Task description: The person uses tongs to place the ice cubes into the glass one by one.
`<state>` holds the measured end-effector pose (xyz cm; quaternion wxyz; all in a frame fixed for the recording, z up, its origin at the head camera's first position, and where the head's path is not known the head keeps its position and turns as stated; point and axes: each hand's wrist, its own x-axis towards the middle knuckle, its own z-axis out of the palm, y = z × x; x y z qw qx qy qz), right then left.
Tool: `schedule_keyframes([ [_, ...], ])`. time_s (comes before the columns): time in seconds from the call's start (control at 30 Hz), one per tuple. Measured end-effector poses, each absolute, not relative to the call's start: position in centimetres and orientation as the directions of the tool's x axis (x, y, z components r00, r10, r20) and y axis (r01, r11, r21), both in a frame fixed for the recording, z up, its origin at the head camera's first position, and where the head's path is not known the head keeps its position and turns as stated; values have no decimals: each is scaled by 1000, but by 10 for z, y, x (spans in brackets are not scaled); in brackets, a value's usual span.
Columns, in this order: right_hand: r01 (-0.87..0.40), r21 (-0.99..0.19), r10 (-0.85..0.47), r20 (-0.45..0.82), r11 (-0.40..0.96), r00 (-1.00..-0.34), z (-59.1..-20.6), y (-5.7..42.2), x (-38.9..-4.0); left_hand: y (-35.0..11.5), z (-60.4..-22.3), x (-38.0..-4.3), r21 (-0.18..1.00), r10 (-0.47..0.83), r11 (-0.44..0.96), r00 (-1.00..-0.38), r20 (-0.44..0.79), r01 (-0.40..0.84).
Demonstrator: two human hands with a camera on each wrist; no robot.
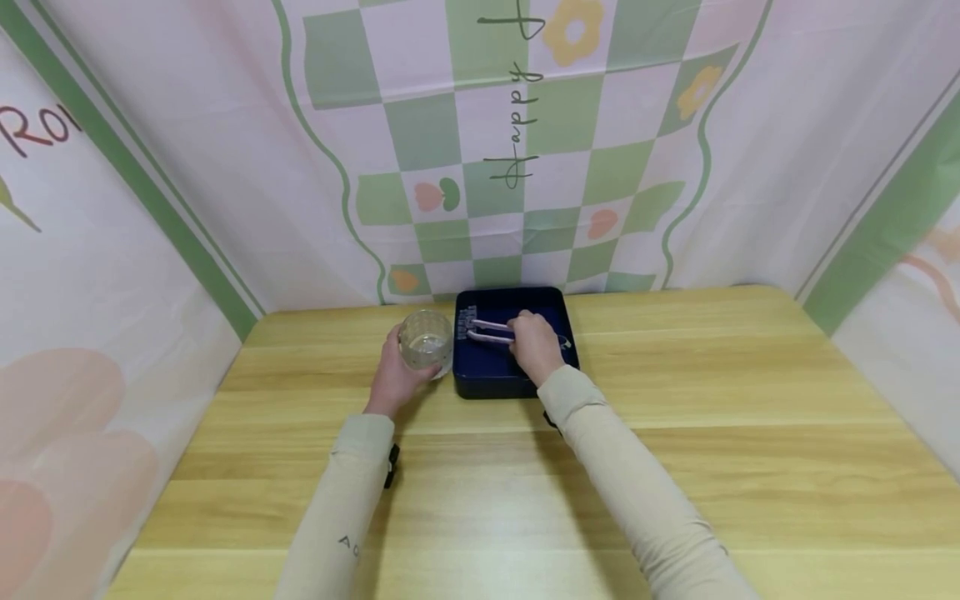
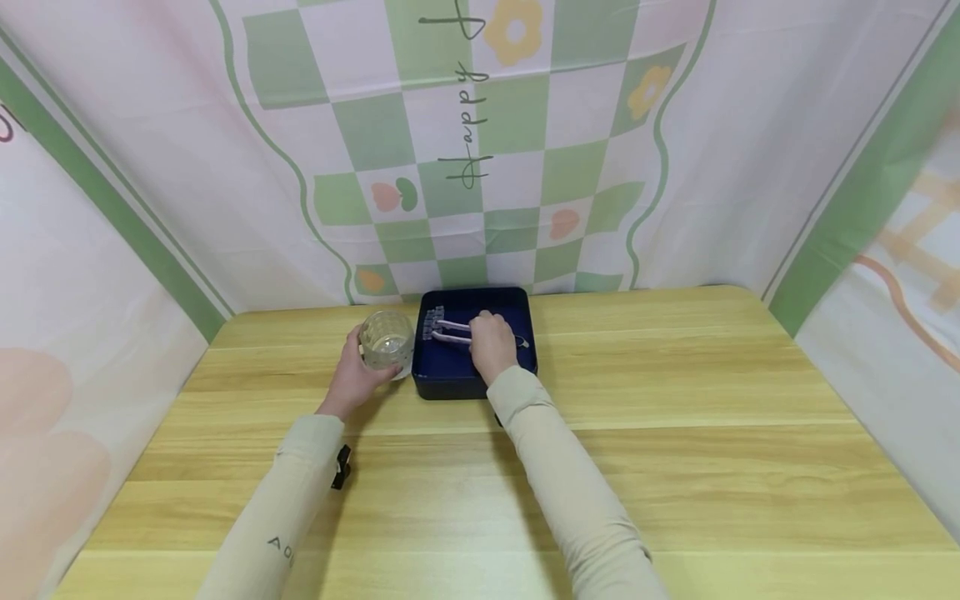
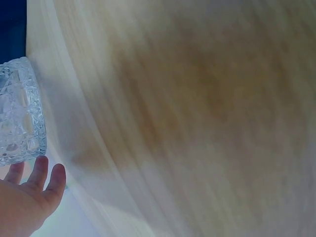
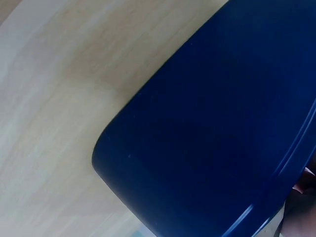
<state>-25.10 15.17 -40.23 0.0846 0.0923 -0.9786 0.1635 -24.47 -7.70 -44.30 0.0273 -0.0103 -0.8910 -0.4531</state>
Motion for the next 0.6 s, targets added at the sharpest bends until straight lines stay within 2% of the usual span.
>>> schedule_keyframes([
  [0.6, -199, -329, -154, 158, 923, -975, -400, 151, -250, -77, -442, -244, 809, -13, 587, -999, 49, 31],
])
